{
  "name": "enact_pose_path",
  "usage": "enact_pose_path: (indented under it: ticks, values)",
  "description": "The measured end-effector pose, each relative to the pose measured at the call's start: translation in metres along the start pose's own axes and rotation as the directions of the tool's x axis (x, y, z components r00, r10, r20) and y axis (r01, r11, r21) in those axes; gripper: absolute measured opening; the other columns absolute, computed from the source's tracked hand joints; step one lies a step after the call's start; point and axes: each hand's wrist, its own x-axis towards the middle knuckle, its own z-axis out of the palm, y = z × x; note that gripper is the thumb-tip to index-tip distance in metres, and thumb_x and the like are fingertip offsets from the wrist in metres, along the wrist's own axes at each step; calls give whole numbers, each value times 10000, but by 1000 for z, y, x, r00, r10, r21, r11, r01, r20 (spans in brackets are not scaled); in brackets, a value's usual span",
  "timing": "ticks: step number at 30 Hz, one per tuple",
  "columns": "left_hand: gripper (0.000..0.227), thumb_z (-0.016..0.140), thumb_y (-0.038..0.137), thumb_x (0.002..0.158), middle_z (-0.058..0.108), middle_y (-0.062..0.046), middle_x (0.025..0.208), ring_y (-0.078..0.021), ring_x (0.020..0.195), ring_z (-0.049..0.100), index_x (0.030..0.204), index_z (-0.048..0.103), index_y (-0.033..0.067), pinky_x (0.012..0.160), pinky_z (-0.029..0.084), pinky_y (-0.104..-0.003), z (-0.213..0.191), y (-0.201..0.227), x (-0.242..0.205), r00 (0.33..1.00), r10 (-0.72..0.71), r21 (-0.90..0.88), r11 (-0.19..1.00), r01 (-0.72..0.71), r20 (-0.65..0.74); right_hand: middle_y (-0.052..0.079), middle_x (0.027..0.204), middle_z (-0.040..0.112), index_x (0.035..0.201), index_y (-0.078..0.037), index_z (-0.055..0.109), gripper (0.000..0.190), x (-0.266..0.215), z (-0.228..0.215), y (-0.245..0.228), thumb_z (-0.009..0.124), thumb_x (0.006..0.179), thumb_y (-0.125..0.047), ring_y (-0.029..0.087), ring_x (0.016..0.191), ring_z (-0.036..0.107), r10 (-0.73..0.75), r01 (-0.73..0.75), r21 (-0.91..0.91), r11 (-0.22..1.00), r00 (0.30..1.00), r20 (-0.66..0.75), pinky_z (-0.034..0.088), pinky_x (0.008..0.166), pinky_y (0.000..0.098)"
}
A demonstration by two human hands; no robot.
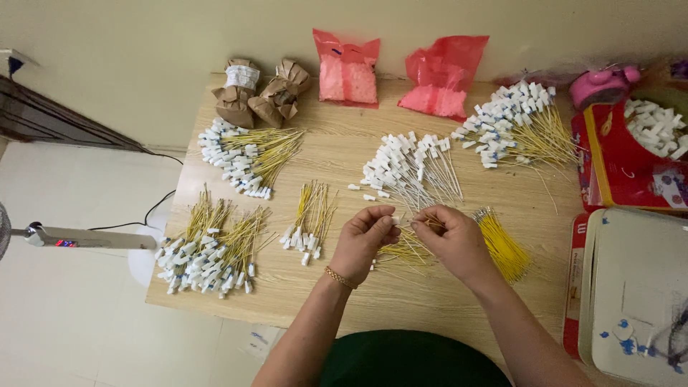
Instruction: Assembling small white caps onto yellow wires on a workbench.
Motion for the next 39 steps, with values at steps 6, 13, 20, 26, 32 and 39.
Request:
enact_pose_path:
  ticks: [6,13,20,26,32,39]
  values:
    - [222,673,101,995,719,-134,944,-223,820,762,1170,674,-36,741,660,-316,-4,-7,6,998,-61,-129,990,62,9,88,658,648,930,-105,800,110,5,-1,-2,832,835,-152,158,596,596,-107,98,-223,970,994,-27,499,558,308]
    - [226,695,149,991,735,-155,895,-232,791,768,1133,693,-26,719,664,-324,-9,-5,10,996,-83,-84,993,86,35,71,686,661,925,-154,784,112,5,-3,2,820,833,-208,212,644,667,-211,184,-372,910,977,-33,534,615,347]
    - [231,693,197,993,751,-143,955,-235,840,776,1126,697,9,742,661,-323,-5,0,5,989,-129,-148,979,139,73,99,685,634,917,-153,786,74,4,-4,-6,795,845,-163,251,669,674,-233,225,-347,910,972,18,537,642,366]
    - [230,686,199,1001,756,-139,951,-240,842,778,1128,692,7,731,660,-317,-5,1,4,983,-169,-132,975,177,67,120,737,676,963,-142,796,113,9,-1,12,794,852,-165,276,703,703,-255,261,-305,916,965,59,552,666,386]
    - [233,697,213,993,764,-143,949,-233,834,781,1125,681,21,722,660,-311,-9,-1,6,977,-206,-178,961,212,53,216,834,710,1008,-44,756,148,3,1,2,674,938,-146,403,830,719,-121,150,-266,952,985,122,559,780,471]
    - [208,723,189,974,768,-157,940,-261,829,783,1103,693,30,723,668,-341,-11,-13,9,977,-209,-137,967,213,49,163,852,733,999,-81,745,144,7,7,25,686,943,-200,353,864,734,-111,137,-286,948,988,106,565,808,456]
